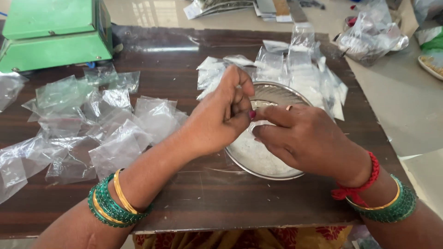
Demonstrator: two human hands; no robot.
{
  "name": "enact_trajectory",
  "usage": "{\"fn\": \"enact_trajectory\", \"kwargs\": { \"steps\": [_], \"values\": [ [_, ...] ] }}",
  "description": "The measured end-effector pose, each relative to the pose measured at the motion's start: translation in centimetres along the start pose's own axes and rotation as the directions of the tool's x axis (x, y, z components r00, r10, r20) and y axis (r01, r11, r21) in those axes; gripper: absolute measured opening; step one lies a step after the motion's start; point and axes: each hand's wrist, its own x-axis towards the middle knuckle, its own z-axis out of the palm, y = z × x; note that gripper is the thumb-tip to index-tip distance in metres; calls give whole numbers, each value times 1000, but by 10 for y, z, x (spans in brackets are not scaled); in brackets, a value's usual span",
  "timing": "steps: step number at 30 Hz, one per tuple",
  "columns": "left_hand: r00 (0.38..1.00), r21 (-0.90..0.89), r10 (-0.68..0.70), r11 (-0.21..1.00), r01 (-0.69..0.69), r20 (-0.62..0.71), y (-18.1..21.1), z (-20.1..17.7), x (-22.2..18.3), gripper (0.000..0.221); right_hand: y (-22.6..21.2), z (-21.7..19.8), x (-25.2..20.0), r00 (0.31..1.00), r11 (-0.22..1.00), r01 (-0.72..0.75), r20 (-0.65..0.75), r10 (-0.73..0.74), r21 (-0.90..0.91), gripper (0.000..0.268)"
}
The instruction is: Filling small plastic bags with a white crystalline substance from a metal bowl.
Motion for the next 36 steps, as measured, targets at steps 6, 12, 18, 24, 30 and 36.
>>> {"fn": "enact_trajectory", "kwargs": {
  "steps": [6,12,18,24,30,36],
  "values": [
    [993,-14,-114,993,114,28,-8,-3,2,40,7,2,0,987,989,131,85,-137,75,10],
    [994,-158,-92,982,101,61,-12,-4,6,42,-3,7,-4,976,981,-191,115,186,34,21],
    [740,378,671,675,-634,45,26,-13,9,77,4,3,-5,987,985,-141,-61,147,102,42],
    [981,157,-22,988,-9,193,13,-4,2,60,8,21,-7,999,966,-30,-14,35,259,44],
    [970,264,158,943,-204,185,-17,3,-1,31,-6,15,-3,991,980,-53,-107,75,193,38],
    [976,333,-98,943,28,194,0,4,1,41,-9,13,-1,984,991,-100,-158,86,-89,29]
  ]
}}
